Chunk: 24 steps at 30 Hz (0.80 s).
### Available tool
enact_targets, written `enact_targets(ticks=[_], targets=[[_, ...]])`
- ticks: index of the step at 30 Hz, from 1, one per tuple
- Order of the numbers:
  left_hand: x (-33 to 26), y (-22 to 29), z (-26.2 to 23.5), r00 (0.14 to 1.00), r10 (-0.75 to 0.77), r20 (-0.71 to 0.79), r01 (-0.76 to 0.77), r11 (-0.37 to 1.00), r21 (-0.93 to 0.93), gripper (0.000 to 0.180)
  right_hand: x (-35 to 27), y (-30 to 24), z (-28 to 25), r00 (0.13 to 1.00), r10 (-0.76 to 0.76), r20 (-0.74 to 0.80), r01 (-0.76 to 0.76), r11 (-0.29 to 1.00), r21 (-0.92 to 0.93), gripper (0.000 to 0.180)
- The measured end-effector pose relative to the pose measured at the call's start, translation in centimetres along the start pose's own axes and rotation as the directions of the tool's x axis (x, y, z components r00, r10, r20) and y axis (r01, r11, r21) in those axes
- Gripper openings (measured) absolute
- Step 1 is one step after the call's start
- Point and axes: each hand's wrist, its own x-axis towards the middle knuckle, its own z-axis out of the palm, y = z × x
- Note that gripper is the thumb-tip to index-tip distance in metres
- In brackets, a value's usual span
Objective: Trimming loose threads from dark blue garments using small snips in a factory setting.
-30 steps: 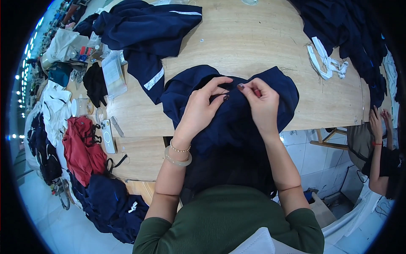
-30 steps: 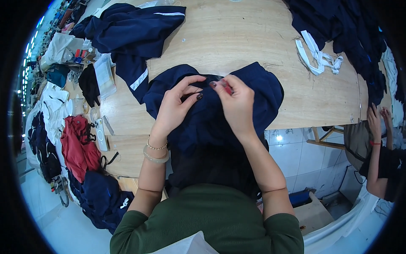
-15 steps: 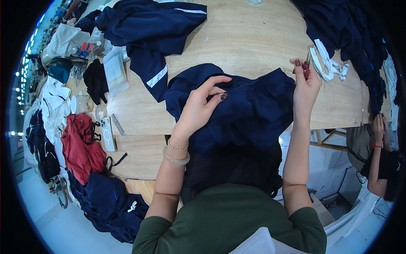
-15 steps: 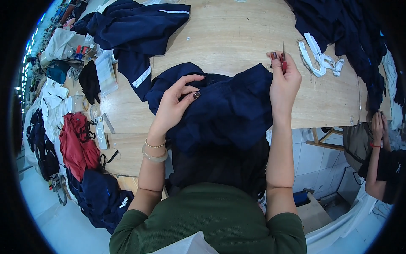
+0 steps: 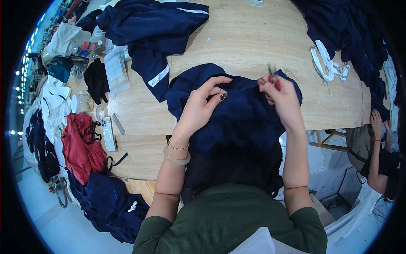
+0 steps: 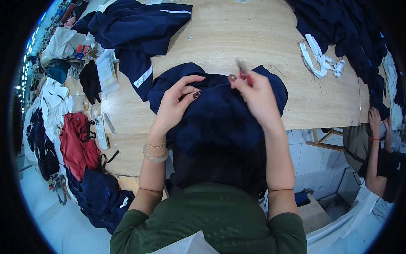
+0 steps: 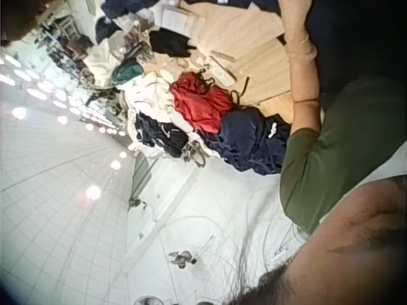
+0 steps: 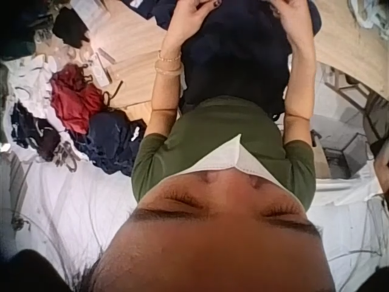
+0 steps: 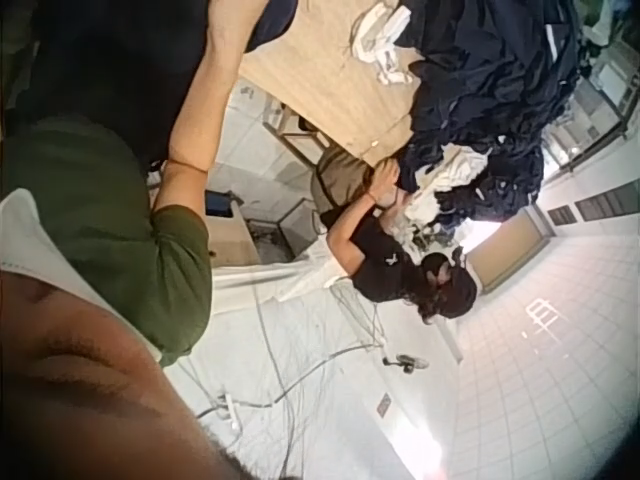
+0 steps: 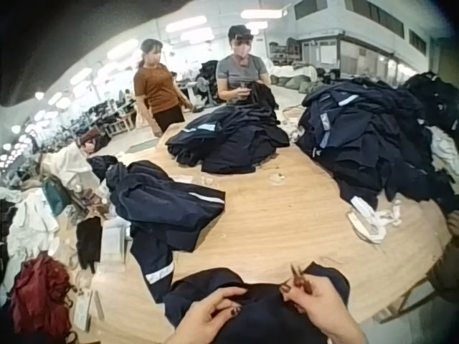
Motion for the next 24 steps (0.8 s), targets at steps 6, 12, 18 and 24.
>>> enact_targets(ticks=[6,12,18,24], targets=[[0.2,0.1,0.4,1.000,0.001,0.012,-0.002,1.000,0.008,0.034,0.6,-0.4,-4.0,0.996,-0.066,0.054,0.026,0.836,0.547,0.015],[0.4,-0.1,0.5,1.000,-0.018,0.024,0.019,0.999,-0.049,0.033,-0.4,1.7,1.6,0.995,-0.056,0.083,0.088,0.890,-0.447,0.019],[0.4,0.4,0.6,0.999,-0.042,0.014,0.043,0.997,-0.059,0.032,-0.1,0.5,2.0,0.990,-0.138,0.042,0.136,0.990,0.042,0.016],[0.5,0.3,0.7,1.000,-0.022,0.004,0.022,0.999,-0.031,0.031,0.9,-0.1,0.0,0.996,0.015,0.090,-0.052,0.901,0.432,0.012]])
